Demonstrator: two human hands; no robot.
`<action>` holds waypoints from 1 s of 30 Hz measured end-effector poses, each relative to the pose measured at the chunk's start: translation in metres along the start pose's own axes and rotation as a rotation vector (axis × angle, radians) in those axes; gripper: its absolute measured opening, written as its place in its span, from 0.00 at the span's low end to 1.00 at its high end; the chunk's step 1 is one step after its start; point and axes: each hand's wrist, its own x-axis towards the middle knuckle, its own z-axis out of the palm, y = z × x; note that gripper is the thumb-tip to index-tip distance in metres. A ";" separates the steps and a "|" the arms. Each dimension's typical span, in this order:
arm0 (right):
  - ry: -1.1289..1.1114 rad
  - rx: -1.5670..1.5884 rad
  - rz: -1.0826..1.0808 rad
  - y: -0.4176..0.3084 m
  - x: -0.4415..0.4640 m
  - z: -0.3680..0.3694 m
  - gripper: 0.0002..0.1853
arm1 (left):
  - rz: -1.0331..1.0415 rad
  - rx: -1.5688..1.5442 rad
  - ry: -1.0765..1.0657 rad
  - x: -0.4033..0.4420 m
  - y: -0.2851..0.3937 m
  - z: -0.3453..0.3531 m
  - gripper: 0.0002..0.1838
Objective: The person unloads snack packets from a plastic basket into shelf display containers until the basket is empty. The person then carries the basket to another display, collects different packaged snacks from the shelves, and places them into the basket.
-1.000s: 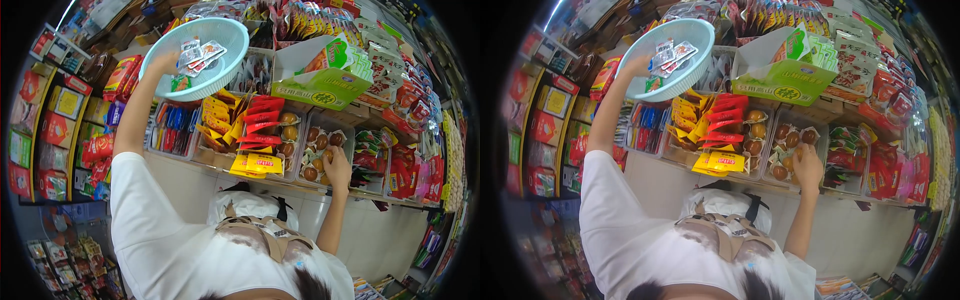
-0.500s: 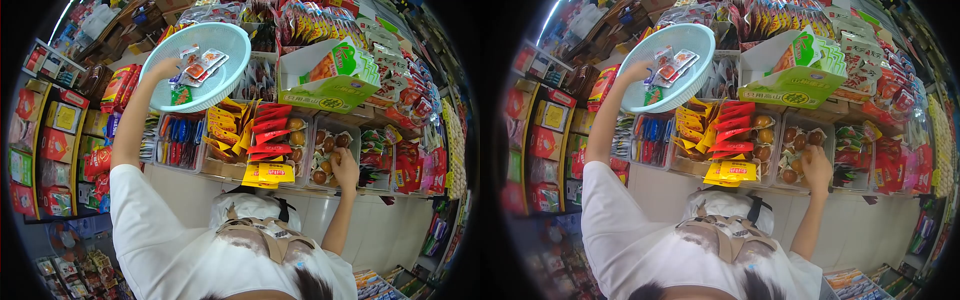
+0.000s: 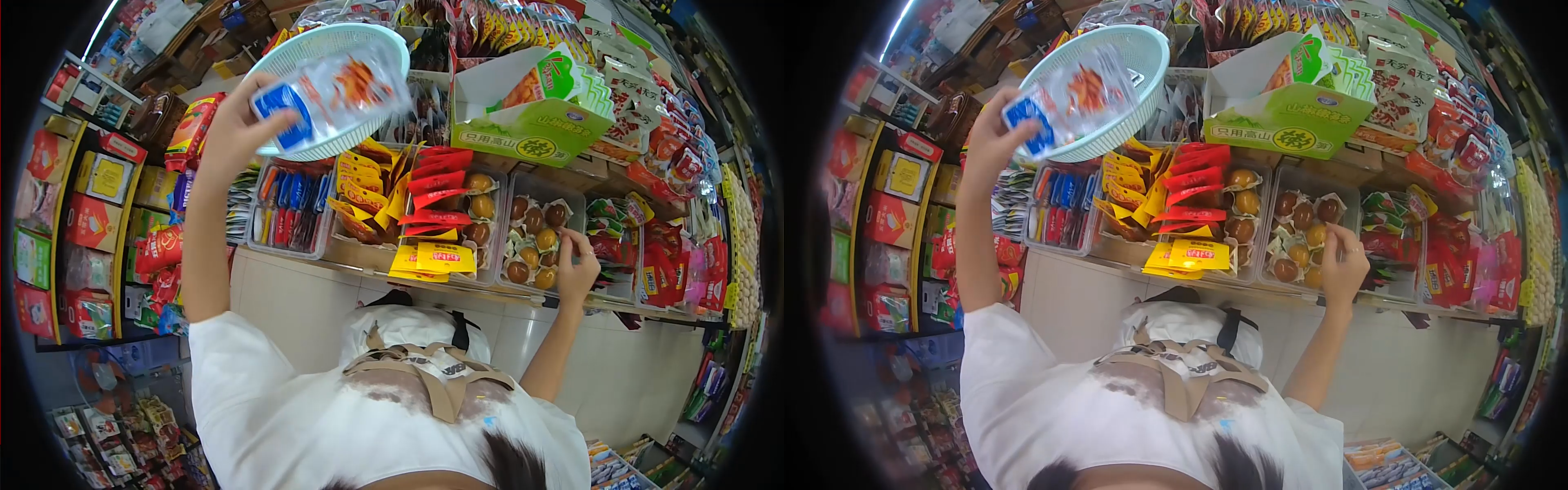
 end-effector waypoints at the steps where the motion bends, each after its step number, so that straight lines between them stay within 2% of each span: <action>1: 0.038 0.143 0.024 -0.009 -0.005 -0.007 0.06 | 0.017 -0.057 -0.024 -0.018 0.012 0.014 0.15; 2: 0.073 0.288 0.048 -0.020 -0.010 -0.013 0.06 | 0.157 0.178 -0.056 -0.033 0.019 0.026 0.13; 3: 0.112 0.394 -0.067 -0.031 -0.014 -0.019 0.07 | 0.252 0.245 -0.171 -0.047 0.034 0.042 0.12; 4: 0.100 0.400 -0.071 -0.051 -0.016 -0.025 0.07 | 0.349 0.272 -0.305 -0.057 0.045 0.059 0.10; 6: 0.045 0.634 -0.332 -0.097 -0.017 -0.038 0.11 | 0.562 0.432 -0.420 -0.082 0.048 0.093 0.11; 8: -0.340 0.441 -0.407 -0.123 -0.017 -0.053 0.15 | 0.650 0.327 -0.445 -0.100 0.045 0.121 0.13; 9: -0.352 0.448 -0.414 -0.122 -0.019 -0.051 0.15 | 0.638 0.334 -0.436 -0.105 0.049 0.128 0.13; 11: -0.884 0.339 -0.460 -0.118 -0.026 -0.044 0.16 | 0.555 0.259 -0.449 -0.114 0.053 0.137 0.14; 15: -0.928 0.366 -0.378 -0.122 -0.040 -0.028 0.18 | 0.440 0.174 -0.335 -0.125 0.045 0.140 0.11; 17: -0.866 0.406 -0.324 -0.121 -0.044 -0.021 0.20 | 0.374 0.168 -0.286 -0.133 0.032 0.134 0.09; 18: -0.874 0.408 -0.329 -0.120 -0.045 -0.019 0.20 | 0.328 0.193 -0.200 -0.134 0.028 0.122 0.09; 19: -0.758 0.432 -0.296 -0.119 -0.045 -0.018 0.20 | 0.283 0.220 -0.116 -0.134 0.024 0.106 0.09; 20: -0.641 0.457 -0.261 -0.117 -0.045 -0.017 0.21 | 0.124 0.253 -0.020 -0.137 0.022 0.088 0.09; 21: -0.636 0.509 -0.190 -0.112 -0.046 -0.020 0.22 | -0.034 0.285 0.075 -0.140 0.019 0.069 0.09; 22: -0.636 0.514 -0.190 -0.106 -0.047 -0.022 0.22 | -0.028 0.435 0.226 -0.142 0.011 0.052 0.08; 23: -0.627 0.549 -0.128 -0.099 -0.048 -0.022 0.22 | -0.144 0.409 0.315 -0.142 0.003 0.034 0.07; 25: -0.622 0.546 -0.064 -0.097 -0.048 -0.024 0.19 | -0.202 0.494 0.463 -0.135 -0.022 0.009 0.08; 29: -0.646 0.546 -0.089 -0.095 -0.053 -0.022 0.17 | -0.237 0.669 0.475 -0.106 -0.063 -0.010 0.10; 30: -0.666 0.533 -0.080 -0.097 -0.054 -0.023 0.15 | -0.219 0.727 0.424 -0.099 -0.074 -0.010 0.11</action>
